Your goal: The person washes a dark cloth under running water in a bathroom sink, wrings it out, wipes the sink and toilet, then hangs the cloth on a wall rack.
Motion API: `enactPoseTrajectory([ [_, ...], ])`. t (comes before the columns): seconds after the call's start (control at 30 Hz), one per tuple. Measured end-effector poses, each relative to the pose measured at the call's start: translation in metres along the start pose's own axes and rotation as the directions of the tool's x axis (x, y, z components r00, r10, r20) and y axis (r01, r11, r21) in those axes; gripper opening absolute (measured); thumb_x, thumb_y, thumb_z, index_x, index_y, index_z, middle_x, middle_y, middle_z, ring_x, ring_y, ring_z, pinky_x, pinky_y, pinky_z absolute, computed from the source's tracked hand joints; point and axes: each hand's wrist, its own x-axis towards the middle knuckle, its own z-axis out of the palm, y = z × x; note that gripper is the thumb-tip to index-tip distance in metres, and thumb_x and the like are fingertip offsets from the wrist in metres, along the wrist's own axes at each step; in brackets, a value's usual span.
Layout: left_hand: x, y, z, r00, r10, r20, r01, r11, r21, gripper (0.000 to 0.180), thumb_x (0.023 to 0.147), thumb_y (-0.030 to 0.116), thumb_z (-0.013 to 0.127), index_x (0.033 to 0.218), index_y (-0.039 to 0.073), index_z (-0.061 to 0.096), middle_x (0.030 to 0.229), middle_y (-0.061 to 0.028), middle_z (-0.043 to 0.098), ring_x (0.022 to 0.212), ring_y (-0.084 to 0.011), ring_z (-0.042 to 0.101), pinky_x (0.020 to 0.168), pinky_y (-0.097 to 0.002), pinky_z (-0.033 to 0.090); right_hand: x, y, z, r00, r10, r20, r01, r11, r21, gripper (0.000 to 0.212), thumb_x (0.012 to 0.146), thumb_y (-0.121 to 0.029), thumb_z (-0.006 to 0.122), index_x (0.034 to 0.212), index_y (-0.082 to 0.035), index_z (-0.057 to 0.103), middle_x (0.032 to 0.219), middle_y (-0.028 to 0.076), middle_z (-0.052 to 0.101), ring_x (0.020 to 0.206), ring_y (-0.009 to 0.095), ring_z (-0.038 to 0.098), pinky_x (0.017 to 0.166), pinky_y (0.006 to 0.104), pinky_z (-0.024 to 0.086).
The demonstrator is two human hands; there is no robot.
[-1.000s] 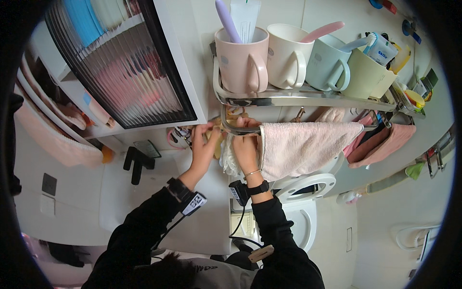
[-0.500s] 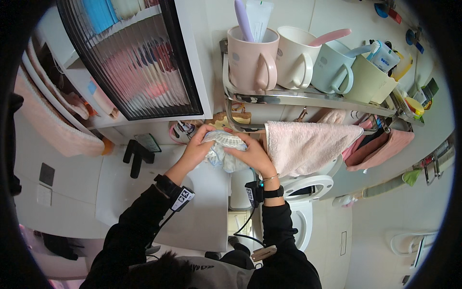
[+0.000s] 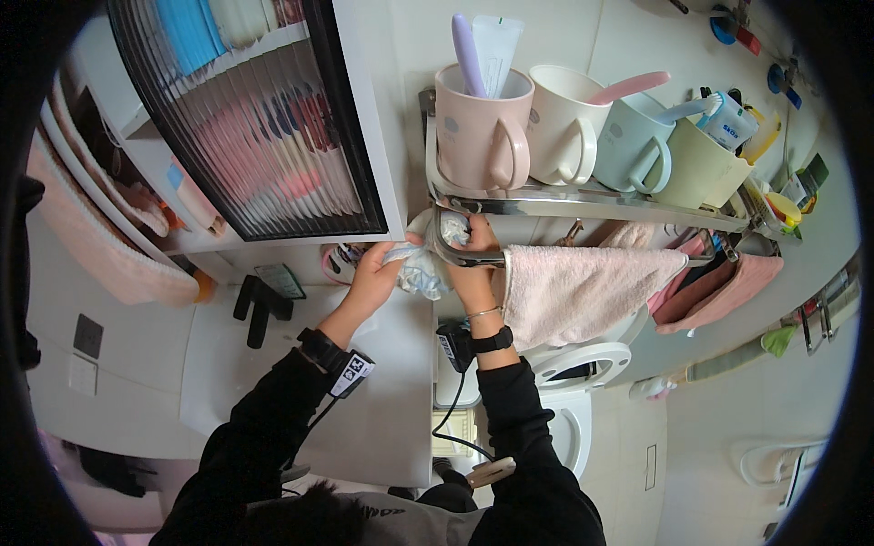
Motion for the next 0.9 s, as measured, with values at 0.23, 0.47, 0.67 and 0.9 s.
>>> enactPoseTrajectory([
  [0.23, 0.022, -0.02, 0.009, 0.972, 0.16, -0.175, -0.164, 0.986, -0.013, 0.027, 0.089, 0.0, 0.045, 0.112, -0.002, 0.059, 0.107, -0.004, 0.062, 0.096, -0.0094, 0.055, 0.083, -0.0226, 0.042, 0.012, 0.018, 0.027, 0.937, -0.008, -0.348, -0.029, 0.994, -0.102, 0.029, 0.063, -0.022, 0.078, 0.075, 0.0, 0.063, 0.069, 0.017, 0.061, 0.062, 0.035, 0.06, 0.057, 0.0385, 0.047],
  [0.47, 0.034, -0.015, 0.026, 0.895, 0.193, -0.403, -0.233, 0.971, -0.053, 0.025, 0.089, 0.006, 0.05, 0.11, -0.003, 0.059, 0.105, -0.003, 0.061, 0.094, -0.0094, 0.053, 0.081, -0.0234, 0.041, 0.018, 0.031, 0.025, 0.915, -0.156, -0.371, 0.066, 0.967, -0.244, 0.025, 0.063, -0.02, 0.077, 0.08, -0.003, 0.068, 0.073, 0.014, 0.065, 0.066, 0.033, 0.062, 0.061, 0.0362, 0.048],
  [0.67, 0.037, -0.008, 0.037, 0.887, 0.008, -0.462, -0.095, 0.981, -0.166, 0.03, 0.089, 0.007, 0.05, 0.117, -0.003, 0.052, 0.114, -0.0052, 0.055, 0.101, -0.0137, 0.049, 0.085, -0.0254, 0.039, 0.023, 0.04, 0.014, 0.935, 0.335, -0.117, -0.284, 0.904, 0.318, 0.038, 0.069, -0.009, 0.071, 0.104, 0.0, 0.061, 0.1, 0.013, 0.065, 0.09, 0.024, 0.062, 0.079, 0.0313, 0.047],
  [0.9, 0.059, -0.03, 0.028, 0.791, 0.261, -0.554, -0.195, 0.965, 0.175, 0.033, 0.089, 0.013, 0.05, 0.118, -0.004, 0.051, 0.118, -0.0118, 0.056, 0.104, -0.0216, 0.052, 0.089, -0.0315, 0.039, 0.026, 0.054, 0.019, 0.978, 0.18, -0.109, -0.184, 0.983, -0.029, 0.043, 0.072, -0.014, 0.069, 0.11, 0.002, 0.056, 0.105, 0.019, 0.061, 0.1, 0.035, 0.056, 0.088, 0.0393, 0.042],
])
